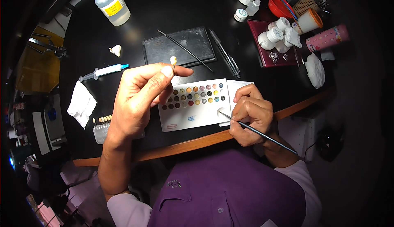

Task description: The person applies various colored stains to a dental crown using a fine brush. They pick up pigments from a color palette and paint the crown surface held in their hand, and later use a syringe to apply a substance to the crown.

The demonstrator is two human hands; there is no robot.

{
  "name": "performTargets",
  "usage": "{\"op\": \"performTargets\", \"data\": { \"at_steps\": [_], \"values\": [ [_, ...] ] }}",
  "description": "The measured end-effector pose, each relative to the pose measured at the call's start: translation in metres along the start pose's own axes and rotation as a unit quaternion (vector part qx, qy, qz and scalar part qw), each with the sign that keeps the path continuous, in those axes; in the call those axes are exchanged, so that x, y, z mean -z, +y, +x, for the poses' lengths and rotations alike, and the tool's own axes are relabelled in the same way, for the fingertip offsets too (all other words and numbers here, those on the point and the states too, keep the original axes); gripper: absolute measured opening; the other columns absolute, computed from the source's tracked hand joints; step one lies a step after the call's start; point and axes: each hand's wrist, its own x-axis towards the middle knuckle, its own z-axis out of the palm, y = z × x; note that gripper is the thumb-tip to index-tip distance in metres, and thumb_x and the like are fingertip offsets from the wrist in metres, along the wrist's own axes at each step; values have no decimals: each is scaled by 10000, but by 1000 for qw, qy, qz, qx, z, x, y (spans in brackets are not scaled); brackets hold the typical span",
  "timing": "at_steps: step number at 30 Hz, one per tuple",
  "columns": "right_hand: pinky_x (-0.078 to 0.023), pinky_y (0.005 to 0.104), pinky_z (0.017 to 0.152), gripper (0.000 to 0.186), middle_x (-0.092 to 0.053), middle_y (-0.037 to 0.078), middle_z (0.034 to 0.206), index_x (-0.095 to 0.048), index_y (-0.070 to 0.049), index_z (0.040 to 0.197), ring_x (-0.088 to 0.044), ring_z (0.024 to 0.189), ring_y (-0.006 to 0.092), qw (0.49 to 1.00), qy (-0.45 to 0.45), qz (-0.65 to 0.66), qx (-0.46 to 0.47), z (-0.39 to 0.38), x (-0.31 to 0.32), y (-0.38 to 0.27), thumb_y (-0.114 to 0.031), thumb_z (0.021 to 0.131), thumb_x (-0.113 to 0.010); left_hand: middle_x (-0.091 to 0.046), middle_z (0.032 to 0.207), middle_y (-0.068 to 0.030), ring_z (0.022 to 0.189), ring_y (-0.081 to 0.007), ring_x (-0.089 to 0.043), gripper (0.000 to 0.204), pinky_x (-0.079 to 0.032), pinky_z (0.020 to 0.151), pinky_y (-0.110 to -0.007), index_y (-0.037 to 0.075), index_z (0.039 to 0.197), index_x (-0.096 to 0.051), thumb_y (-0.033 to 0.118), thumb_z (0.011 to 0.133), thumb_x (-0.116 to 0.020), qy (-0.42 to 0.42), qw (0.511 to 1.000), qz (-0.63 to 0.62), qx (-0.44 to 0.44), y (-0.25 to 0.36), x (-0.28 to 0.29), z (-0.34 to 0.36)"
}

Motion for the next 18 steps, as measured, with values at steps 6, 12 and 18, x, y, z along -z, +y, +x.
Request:
{"op": "performTargets", "data": {
  "at_steps": [6,12,18],
  "values": [
    [-483,352,733,149,-601,20,631,-577,-73,688,-578,764,242,1000,1,10,-6,3,-1,1,5,584,-651,-461,605,54,553,-15,-363,477,-291,568,-226,-87,1200,-768,322,1094,-546,2,1000,-7,2,-3,2,3],
    [-484,364,781,129,-587,25,630,-573,-74,679,-547,745,225,998,24,61,-28,6,5,-3,8,611,-645,-502,653,44,584,-17,-379,494,-329,589,-224,-92,1228,-753,342,1100,-556,-20,999,-26,27,3,0,3],
    [-586,418,863,157,-592,49,738,-584,-70,847,-577,898,247,992,28,93,76,52,22,-21,13,724,-636,-513,666,36,602,-24,-396,505,-341,617,-232,-104,1197,-756,360,1096,-584,-83,993,-61,61,6,-2,1]
  ]
}}
